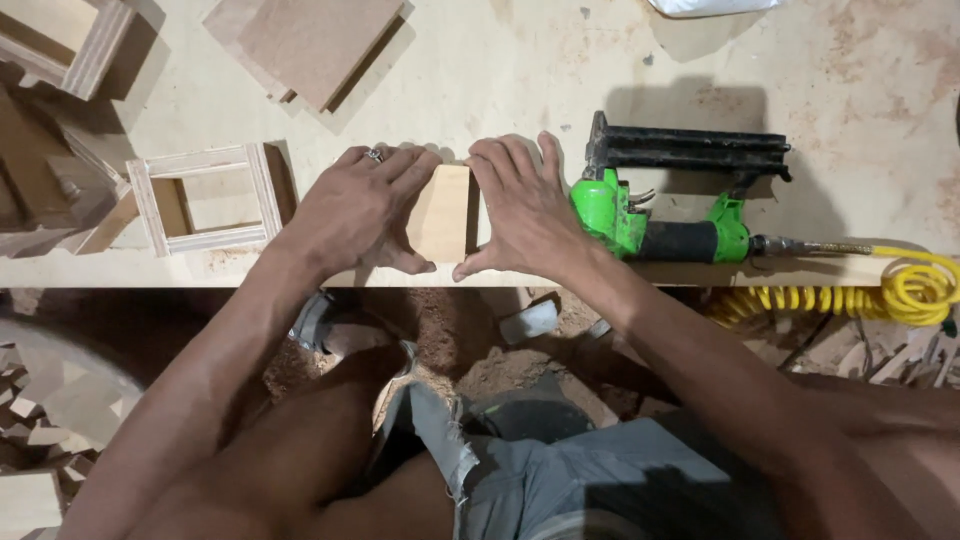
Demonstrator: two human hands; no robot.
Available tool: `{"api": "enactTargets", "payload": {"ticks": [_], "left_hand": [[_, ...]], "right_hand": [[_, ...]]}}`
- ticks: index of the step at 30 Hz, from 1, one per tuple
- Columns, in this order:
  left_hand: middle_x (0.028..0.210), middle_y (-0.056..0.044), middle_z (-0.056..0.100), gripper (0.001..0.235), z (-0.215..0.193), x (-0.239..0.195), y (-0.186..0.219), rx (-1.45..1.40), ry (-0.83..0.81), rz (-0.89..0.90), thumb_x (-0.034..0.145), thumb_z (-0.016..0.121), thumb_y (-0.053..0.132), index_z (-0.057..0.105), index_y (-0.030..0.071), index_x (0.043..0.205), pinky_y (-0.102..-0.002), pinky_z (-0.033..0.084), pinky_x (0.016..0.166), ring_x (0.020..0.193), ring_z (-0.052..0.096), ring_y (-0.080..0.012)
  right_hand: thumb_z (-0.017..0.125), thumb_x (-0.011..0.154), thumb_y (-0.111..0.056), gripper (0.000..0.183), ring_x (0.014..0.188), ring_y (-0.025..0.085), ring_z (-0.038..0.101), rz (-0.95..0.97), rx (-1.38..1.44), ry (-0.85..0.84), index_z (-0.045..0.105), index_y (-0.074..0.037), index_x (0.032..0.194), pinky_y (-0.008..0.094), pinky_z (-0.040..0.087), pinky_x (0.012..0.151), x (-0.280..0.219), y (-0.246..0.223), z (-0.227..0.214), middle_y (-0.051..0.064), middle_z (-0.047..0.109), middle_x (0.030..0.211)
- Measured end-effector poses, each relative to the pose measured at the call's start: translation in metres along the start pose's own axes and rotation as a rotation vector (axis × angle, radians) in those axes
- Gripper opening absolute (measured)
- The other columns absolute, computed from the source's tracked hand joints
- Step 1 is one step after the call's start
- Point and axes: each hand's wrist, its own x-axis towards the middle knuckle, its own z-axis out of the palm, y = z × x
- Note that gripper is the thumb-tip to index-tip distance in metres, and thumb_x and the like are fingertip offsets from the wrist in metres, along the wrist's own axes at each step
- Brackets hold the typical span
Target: Assembling small wooden boxes by applying glue to pre-made frames and nailing on base plates using a pneumatic nail gun.
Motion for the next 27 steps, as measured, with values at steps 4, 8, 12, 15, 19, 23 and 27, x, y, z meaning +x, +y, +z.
{"api": "enactTargets", "payload": {"ticks": [4, 8, 12, 15, 19, 23, 27], "left_hand": [[0.135, -0.009, 0.058, 0.117, 0.003, 0.000, -0.002, 0.019, 0.052, 0.015, 0.056, 0.066, 0.083, 0.044, 0.011, 0.146, -0.042, 0.041, 0.108, 0.124, 0.058, -0.0299], [0.134, -0.008, 0.059, 0.112, 0.004, -0.001, 0.002, 0.031, 0.097, 0.017, 0.059, 0.065, 0.081, 0.045, 0.012, 0.145, -0.043, 0.042, 0.107, 0.125, 0.058, -0.0294], [0.134, -0.008, 0.058, 0.113, 0.015, 0.001, -0.003, -0.008, 0.095, 0.018, 0.057, 0.066, 0.078, 0.043, 0.013, 0.145, -0.043, 0.040, 0.109, 0.127, 0.056, -0.0284], [0.136, -0.007, 0.056, 0.117, 0.011, 0.003, -0.003, -0.001, 0.075, 0.008, 0.053, 0.067, 0.079, 0.043, 0.012, 0.145, -0.045, 0.034, 0.114, 0.133, 0.051, -0.0280], [0.138, -0.006, 0.056, 0.114, 0.006, -0.002, 0.003, 0.073, 0.119, 0.001, 0.049, 0.063, 0.079, 0.047, 0.014, 0.141, -0.048, 0.021, 0.120, 0.142, 0.043, -0.0249], [0.137, -0.007, 0.057, 0.111, 0.011, 0.000, -0.002, 0.055, 0.151, 0.022, 0.045, 0.063, 0.072, 0.050, 0.013, 0.138, -0.050, 0.018, 0.122, 0.141, 0.044, -0.0247], [0.137, -0.007, 0.058, 0.105, 0.016, 0.002, -0.002, 0.032, 0.179, -0.001, 0.046, 0.064, 0.068, 0.052, 0.013, 0.134, -0.052, 0.019, 0.121, 0.141, 0.045, -0.0251]], "right_hand": [[0.091, 0.048, -0.068, 0.122, 0.133, 0.041, 0.035, 0.009, -0.013, -0.023, 0.046, 0.005, 0.135, 0.072, 0.011, 0.109, 0.002, 0.000, -0.002, 0.021, 0.046, 0.135], [0.092, 0.048, -0.066, 0.122, 0.133, 0.041, 0.035, -0.003, -0.040, -0.026, 0.046, 0.005, 0.135, 0.071, 0.013, 0.109, 0.002, 0.001, 0.002, 0.021, 0.046, 0.135], [0.093, 0.051, -0.062, 0.118, 0.134, 0.039, 0.033, 0.043, -0.031, -0.054, 0.046, 0.004, 0.137, 0.070, 0.011, 0.109, -0.004, -0.006, -0.009, 0.019, 0.045, 0.136], [0.094, 0.055, -0.058, 0.135, 0.145, 0.047, 0.018, 0.107, -0.012, -0.156, 0.026, 0.004, 0.153, 0.070, 0.007, 0.114, -0.025, 0.012, -0.021, 0.027, 0.026, 0.155], [0.080, 0.065, -0.065, 0.117, 0.119, 0.045, 0.049, 0.080, -0.128, 0.070, 0.036, 0.002, 0.151, 0.054, 0.034, 0.102, -0.073, 0.045, -0.068, 0.026, 0.049, 0.130], [0.070, 0.043, -0.094, 0.160, 0.118, 0.040, 0.063, 0.372, -0.562, -0.406, 0.012, -0.006, 0.164, 0.060, 0.039, 0.106, -0.117, 0.067, -0.080, 0.023, 0.059, 0.130], [0.079, 0.069, -0.044, 0.126, 0.122, 0.028, 0.057, 0.225, -0.654, -0.267, 0.009, -0.008, 0.167, 0.058, 0.021, 0.116, -0.152, 0.133, -0.018, 0.013, 0.060, 0.127]]}}
